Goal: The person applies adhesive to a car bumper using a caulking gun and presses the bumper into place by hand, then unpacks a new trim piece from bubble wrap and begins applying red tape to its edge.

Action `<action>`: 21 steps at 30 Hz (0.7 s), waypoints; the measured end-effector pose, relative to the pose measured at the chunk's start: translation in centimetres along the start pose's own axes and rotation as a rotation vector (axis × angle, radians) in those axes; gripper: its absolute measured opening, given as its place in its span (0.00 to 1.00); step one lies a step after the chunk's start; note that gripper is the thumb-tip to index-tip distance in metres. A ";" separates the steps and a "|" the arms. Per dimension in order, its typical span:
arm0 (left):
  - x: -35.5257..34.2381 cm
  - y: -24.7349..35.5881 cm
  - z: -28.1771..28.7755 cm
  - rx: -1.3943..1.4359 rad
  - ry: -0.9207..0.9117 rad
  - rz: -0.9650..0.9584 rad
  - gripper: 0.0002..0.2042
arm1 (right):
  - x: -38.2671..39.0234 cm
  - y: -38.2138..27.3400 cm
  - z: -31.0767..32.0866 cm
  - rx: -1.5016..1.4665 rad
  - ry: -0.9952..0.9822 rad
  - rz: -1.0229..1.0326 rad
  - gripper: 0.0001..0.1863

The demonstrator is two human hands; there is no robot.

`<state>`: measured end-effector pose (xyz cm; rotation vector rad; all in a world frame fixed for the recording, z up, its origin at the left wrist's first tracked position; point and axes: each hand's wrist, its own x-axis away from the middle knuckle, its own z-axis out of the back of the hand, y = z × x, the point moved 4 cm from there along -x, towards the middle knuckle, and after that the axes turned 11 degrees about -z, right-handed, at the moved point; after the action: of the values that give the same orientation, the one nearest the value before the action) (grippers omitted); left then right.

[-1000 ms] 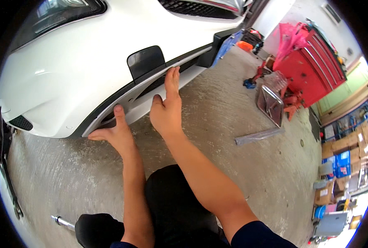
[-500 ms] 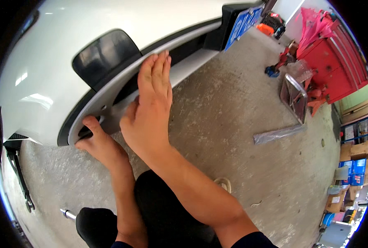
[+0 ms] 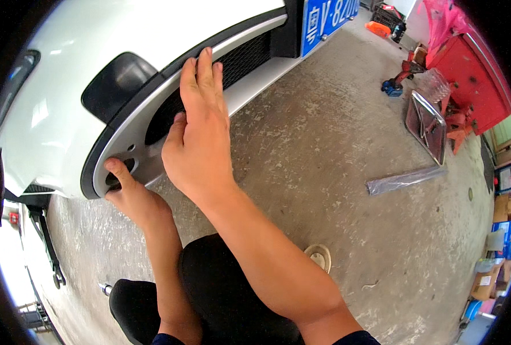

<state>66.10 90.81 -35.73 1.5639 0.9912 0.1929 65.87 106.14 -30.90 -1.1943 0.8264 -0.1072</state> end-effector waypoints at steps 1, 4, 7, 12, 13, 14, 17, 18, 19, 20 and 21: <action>0.1 -0.1 0.0 -0.023 0.000 -0.006 0.33 | -0.3 0.2 0.4 -0.067 0.082 0.008 0.26; 0.1 0.0 -0.1 -0.091 0.021 0.030 0.35 | -1.5 3.1 1.7 -0.268 0.224 -0.367 0.18; 0.0 0.2 0.5 -0.104 -0.033 -0.052 0.38 | -4.9 5.5 2.3 -0.578 -0.094 -0.499 0.15; 0.1 0.4 0.7 -0.436 -0.126 -0.034 0.45 | -7.6 7.1 1.4 -0.870 -0.350 -0.631 0.21; 0.0 0.3 0.8 -0.457 -0.117 -0.045 0.45 | -7.4 7.1 1.1 -0.879 -0.373 -0.642 0.23; 0.0 0.2 0.8 -0.412 -0.106 -0.061 0.45 | -7.2 7.1 0.8 -0.887 -0.395 -0.653 0.24; 0.1 0.6 0.2 -0.395 -0.104 -0.093 0.46 | -6.9 5.2 0.8 -0.838 -0.336 -0.692 0.27; 0.1 0.6 0.1 -0.409 -0.115 -0.088 0.46 | -6.7 5.3 0.7 -0.815 -0.316 -0.704 0.28; 0.1 0.6 0.1 -0.417 -0.111 -0.097 0.46 | -6.6 5.5 0.8 -0.926 -0.388 -0.648 0.29; 0.0 0.6 0.1 -0.415 -0.117 -0.098 0.45 | -6.7 5.6 1.0 -0.986 -0.424 -0.616 0.30; 0.0 0.6 0.0 -0.408 -0.125 -0.096 0.44 | -6.8 5.8 1.3 -1.040 -0.459 -0.584 0.30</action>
<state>66.42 90.81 -35.19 1.1405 0.8637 0.2125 59.85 112.74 -32.19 -2.3099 0.0463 0.1446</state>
